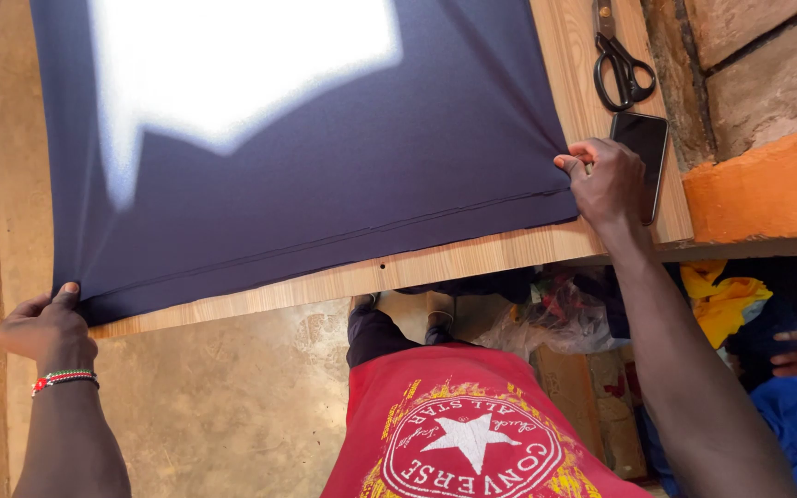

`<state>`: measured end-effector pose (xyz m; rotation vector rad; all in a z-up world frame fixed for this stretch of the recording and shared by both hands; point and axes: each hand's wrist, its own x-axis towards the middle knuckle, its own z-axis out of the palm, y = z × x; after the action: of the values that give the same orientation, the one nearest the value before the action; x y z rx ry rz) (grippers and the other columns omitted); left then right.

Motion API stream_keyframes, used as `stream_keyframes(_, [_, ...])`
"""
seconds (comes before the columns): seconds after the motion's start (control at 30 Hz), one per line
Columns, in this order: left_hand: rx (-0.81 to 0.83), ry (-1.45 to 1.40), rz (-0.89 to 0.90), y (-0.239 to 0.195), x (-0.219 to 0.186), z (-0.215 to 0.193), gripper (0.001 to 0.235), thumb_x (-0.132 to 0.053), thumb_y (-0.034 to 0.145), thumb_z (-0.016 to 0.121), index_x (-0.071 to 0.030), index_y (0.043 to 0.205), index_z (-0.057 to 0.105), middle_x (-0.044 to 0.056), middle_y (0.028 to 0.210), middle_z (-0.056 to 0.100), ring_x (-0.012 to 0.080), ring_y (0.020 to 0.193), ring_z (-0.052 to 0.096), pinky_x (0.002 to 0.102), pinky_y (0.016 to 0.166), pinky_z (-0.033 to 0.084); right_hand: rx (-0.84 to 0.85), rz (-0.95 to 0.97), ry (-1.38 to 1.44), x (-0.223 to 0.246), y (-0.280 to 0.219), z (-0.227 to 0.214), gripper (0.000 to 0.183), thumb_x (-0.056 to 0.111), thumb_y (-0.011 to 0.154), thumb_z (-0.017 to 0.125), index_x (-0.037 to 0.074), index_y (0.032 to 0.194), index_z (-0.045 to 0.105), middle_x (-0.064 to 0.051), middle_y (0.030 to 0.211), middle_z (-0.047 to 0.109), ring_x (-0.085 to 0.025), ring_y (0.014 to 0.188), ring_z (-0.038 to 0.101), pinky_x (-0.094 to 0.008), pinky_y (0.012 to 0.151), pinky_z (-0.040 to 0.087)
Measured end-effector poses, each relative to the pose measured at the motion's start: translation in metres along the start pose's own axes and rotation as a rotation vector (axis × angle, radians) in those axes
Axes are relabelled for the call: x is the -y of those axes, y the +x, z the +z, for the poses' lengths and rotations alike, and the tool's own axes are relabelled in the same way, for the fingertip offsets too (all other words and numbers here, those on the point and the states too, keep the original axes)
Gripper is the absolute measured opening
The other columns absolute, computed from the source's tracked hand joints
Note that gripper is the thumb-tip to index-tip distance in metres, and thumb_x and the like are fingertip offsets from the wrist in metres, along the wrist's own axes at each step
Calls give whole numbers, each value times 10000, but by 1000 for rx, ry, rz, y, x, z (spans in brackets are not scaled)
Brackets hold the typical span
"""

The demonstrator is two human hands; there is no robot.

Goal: Smoothing and laying out fabric on a cutting table

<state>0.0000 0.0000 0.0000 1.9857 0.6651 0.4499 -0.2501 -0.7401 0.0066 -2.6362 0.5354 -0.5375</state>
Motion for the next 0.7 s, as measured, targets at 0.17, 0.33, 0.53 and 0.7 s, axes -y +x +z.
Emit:
stream_keyframes(0.17, [-7, -20, -50, -4, -8, -2, 262, -5, 770, 882, -152, 838, 677, -43, 825, 774, 19, 769, 824, 180, 752, 711, -19, 35, -17, 8, -10, -8, 213, 253, 945, 900, 75, 982, 787, -80, 914, 776, -221, 804, 724, -380, 614, 521])
stream_keyframes(0.33, [28, 48, -29, -3, -2, -11, 209, -48, 795, 898, -140, 864, 724, -60, 822, 738, 19, 767, 765, 198, 708, 639, -47, 31, 1, 6, -23, -8, 207, 230, 939, 914, 69, 976, 788, -68, 920, 777, -200, 790, 716, -352, 618, 511])
stream_keyframes(0.53, [41, -11, -1, -1, 5, -15, 221, -26, 787, 894, -136, 867, 720, -40, 813, 742, 28, 759, 769, 197, 723, 656, -115, -12, 31, 11, -32, -8, 185, 157, 933, 934, 62, 939, 775, -61, 886, 757, -179, 753, 683, -330, 628, 495])
stream_keyframes(0.7, [27, -12, -18, -3, 9, -16, 245, -29, 812, 896, -144, 870, 689, -25, 855, 788, 21, 791, 805, 201, 674, 661, -108, 56, 64, 14, -34, -11, 170, 170, 927, 933, 74, 921, 792, -59, 830, 751, -159, 712, 666, -321, 595, 485])
